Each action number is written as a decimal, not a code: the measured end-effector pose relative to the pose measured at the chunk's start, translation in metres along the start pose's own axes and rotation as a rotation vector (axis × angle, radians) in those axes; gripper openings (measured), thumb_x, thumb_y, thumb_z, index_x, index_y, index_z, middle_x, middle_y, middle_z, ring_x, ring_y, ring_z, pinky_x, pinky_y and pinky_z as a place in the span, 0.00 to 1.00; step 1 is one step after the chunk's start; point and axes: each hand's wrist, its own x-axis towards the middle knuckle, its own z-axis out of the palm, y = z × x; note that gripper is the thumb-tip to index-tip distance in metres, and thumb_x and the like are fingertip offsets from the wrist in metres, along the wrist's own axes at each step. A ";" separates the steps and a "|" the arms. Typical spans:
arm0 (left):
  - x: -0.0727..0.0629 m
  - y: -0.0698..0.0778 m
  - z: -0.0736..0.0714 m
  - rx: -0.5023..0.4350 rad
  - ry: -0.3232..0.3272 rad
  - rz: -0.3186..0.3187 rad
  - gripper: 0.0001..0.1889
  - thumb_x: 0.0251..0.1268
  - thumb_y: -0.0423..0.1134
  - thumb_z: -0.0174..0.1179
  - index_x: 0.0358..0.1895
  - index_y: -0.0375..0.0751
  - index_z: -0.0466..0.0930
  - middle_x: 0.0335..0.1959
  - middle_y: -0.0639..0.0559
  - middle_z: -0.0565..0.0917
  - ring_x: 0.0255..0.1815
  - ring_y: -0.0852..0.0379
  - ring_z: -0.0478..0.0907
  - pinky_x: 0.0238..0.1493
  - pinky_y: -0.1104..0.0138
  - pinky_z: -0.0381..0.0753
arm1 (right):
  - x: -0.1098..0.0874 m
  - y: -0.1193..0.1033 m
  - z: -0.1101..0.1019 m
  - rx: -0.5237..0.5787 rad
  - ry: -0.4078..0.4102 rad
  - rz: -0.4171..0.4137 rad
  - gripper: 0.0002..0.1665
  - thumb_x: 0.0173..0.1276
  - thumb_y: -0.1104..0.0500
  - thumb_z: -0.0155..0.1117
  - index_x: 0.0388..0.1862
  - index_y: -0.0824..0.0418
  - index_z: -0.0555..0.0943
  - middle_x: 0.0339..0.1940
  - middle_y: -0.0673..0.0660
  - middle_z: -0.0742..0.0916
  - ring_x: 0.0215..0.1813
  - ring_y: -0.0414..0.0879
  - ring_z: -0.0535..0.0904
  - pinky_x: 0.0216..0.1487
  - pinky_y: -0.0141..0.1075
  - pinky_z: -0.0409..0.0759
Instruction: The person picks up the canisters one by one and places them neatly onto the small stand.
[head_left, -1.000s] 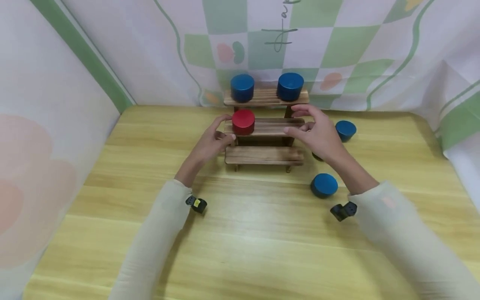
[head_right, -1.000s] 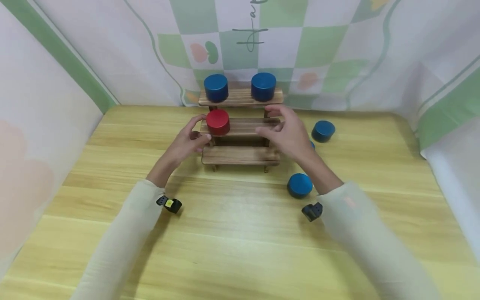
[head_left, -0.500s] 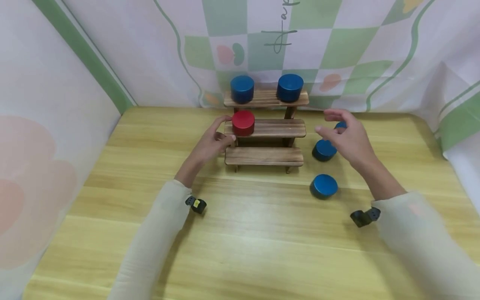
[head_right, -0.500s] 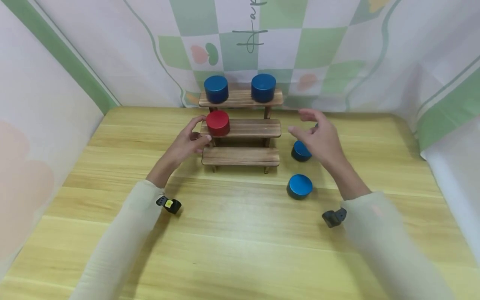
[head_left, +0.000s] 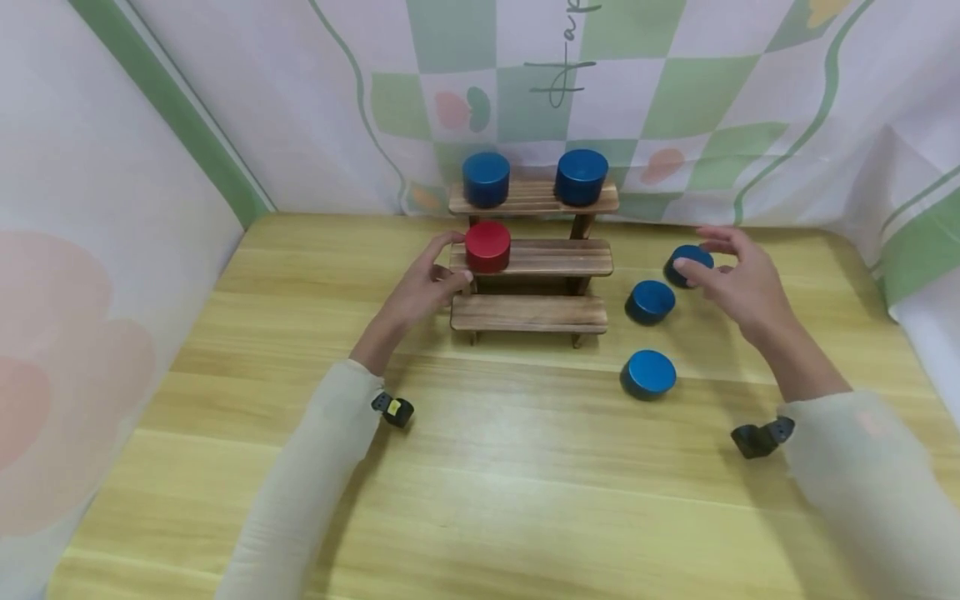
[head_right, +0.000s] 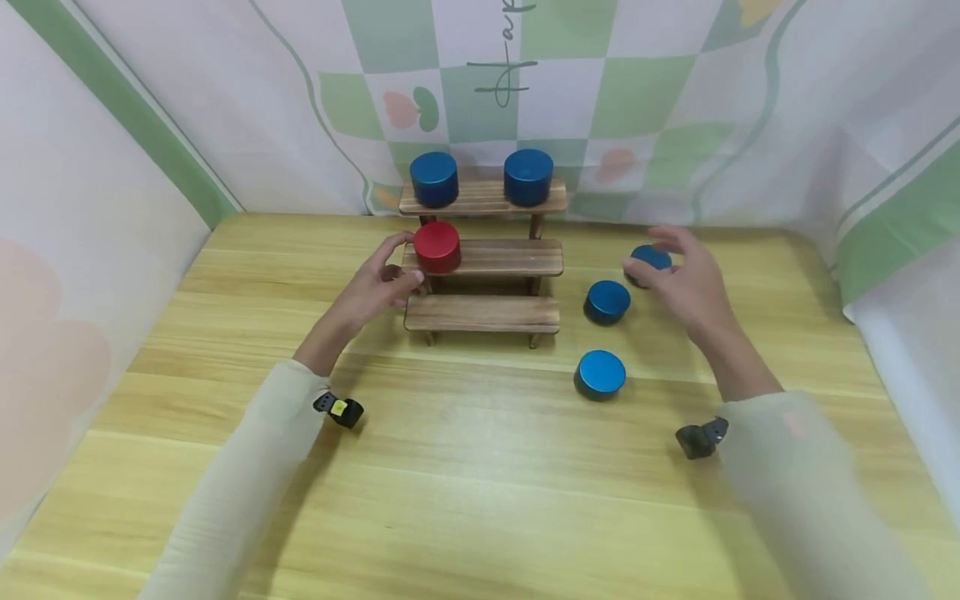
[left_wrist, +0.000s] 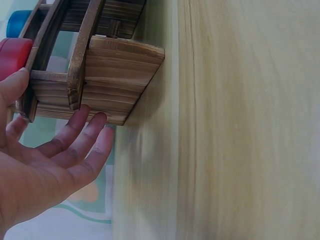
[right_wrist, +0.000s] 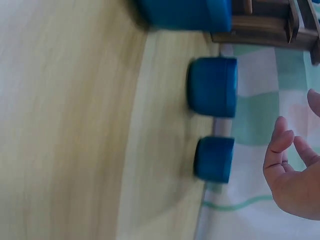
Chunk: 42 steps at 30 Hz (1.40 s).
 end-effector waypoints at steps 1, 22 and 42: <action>0.000 0.000 0.000 -0.001 -0.001 0.000 0.29 0.73 0.39 0.59 0.73 0.55 0.62 0.38 0.39 0.85 0.34 0.49 0.73 0.35 0.55 0.72 | 0.001 0.003 -0.002 0.007 -0.006 0.011 0.43 0.72 0.42 0.63 0.78 0.56 0.60 0.72 0.68 0.67 0.41 0.38 0.78 0.38 0.26 0.79; 0.000 -0.003 0.002 0.002 0.009 -0.011 0.29 0.73 0.39 0.60 0.73 0.57 0.62 0.40 0.35 0.83 0.34 0.48 0.74 0.36 0.52 0.74 | 0.005 0.071 -0.046 0.061 -0.080 0.137 0.58 0.71 0.45 0.66 0.82 0.62 0.40 0.78 0.76 0.49 0.37 0.25 0.79 0.42 0.20 0.76; 0.000 -0.003 0.002 -0.009 0.018 -0.011 0.28 0.74 0.39 0.59 0.73 0.57 0.62 0.36 0.39 0.83 0.32 0.37 0.70 0.31 0.60 0.72 | 0.030 0.074 -0.027 0.060 -0.154 0.160 0.62 0.69 0.44 0.67 0.81 0.66 0.38 0.78 0.75 0.51 0.37 0.22 0.76 0.40 0.25 0.78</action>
